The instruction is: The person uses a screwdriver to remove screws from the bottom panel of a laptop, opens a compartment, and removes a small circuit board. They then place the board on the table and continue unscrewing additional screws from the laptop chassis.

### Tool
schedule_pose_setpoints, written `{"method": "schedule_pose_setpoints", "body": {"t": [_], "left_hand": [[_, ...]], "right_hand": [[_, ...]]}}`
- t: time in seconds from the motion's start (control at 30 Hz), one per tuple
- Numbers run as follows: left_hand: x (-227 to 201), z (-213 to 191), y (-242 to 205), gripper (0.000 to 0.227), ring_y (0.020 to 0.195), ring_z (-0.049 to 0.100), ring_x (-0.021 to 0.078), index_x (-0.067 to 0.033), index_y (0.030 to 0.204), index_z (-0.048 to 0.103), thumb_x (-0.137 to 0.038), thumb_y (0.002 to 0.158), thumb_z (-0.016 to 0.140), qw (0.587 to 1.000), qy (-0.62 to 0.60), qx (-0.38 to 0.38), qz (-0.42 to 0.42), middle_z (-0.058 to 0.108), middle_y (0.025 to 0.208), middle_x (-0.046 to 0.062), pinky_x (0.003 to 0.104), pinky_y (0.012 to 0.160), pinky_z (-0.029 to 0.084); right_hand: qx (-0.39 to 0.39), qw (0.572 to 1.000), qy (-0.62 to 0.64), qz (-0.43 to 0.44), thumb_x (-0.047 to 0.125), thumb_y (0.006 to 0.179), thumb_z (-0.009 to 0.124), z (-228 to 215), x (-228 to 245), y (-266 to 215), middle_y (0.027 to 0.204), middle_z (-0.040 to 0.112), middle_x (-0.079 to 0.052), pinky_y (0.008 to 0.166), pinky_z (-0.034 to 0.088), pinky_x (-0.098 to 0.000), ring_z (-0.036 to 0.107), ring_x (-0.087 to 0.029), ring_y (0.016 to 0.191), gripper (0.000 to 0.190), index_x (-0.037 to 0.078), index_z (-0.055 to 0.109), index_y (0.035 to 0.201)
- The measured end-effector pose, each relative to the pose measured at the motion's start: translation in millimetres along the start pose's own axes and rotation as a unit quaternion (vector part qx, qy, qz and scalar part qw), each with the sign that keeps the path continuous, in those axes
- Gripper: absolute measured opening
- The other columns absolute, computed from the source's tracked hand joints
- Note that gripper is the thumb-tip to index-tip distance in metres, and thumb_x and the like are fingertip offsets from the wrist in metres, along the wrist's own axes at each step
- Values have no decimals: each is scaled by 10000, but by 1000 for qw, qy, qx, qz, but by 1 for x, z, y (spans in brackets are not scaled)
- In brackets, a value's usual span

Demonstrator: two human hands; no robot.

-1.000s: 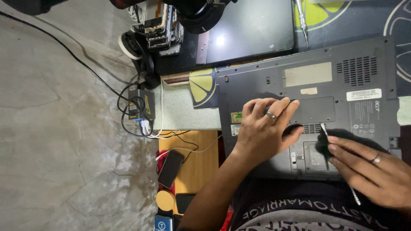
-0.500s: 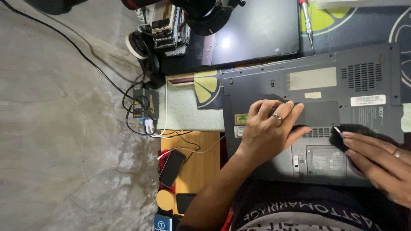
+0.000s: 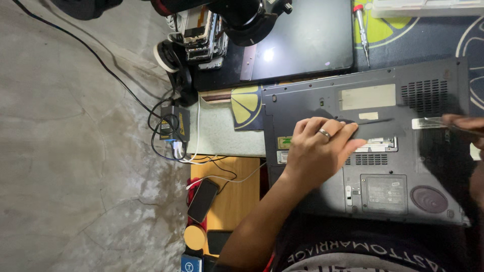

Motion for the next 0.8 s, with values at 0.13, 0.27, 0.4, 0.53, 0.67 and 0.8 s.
{"method": "schedule_pose_setpoints", "body": {"t": [0.13, 0.27, 0.4, 0.53, 0.67, 0.8], "left_hand": [[7, 0, 8, 260, 968, 635, 173, -97, 1081, 777, -333, 978, 751, 999, -36, -9, -33, 654, 978, -32, 338, 887, 478], [10, -2, 11, 228, 938, 639, 177, -101, 1054, 783, -308, 968, 744, 998, -43, -20, -44, 660, 958, -26, 358, 895, 475], [13, -1, 9, 217, 939, 648, 168, -104, 1043, 782, -303, 970, 733, 996, -59, -10, -65, 678, 978, -28, 347, 899, 475], [19, 1, 8, 187, 938, 660, 160, -132, 1038, 775, -298, 978, 714, 992, -82, 0, -92, 708, 1012, -31, 345, 902, 474], [25, 0, 7, 393, 937, 665, 132, -89, 1250, 678, -355, 968, 743, 982, -151, 12, -118, 701, 1029, -19, 324, 933, 475], [25, 0, 4, 696, 952, 666, 146, -66, 1376, 620, -425, 818, 830, 979, -170, 16, -108, 678, 1027, -2, 347, 954, 476]], "right_hand": [[14, 980, 199, -10, 248, 1212, 506, 15, 22, 17, 1011, 651, -27, 663, 581, -150, 666, -39, 788, 249, 32, 554, 1326], [-13, 977, -169, 130, 52, 1149, 575, 36, 40, 33, 757, 633, -85, 552, 537, -257, 605, -133, 628, 191, 13, 626, 1329], [-5, 977, -205, 60, 96, 990, 677, 64, 82, 53, 909, 657, -28, 599, 475, -217, 587, -74, 736, 413, 81, 661, 1402], [-5, 961, -275, 26, 169, 992, 750, 77, 104, 73, 903, 694, -26, 691, 501, -216, 621, -57, 768, 191, 52, 730, 1142], [-39, 953, -274, 122, 241, 1037, 757, 78, 97, 81, 790, 726, -44, 611, 466, -224, 610, -75, 708, 190, 51, 770, 1043], [-71, 955, -217, 190, 278, 1026, 744, 77, 85, 77, 788, 713, -35, 542, 432, -216, 576, -61, 644, 225, 54, 773, 1028]]}}
Point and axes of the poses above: each hand's wrist, its own y-axis towards the middle knuckle, its own z-axis out of the palm, x = y × z, the point moved 6 cm from there along y, towards the middle knuckle
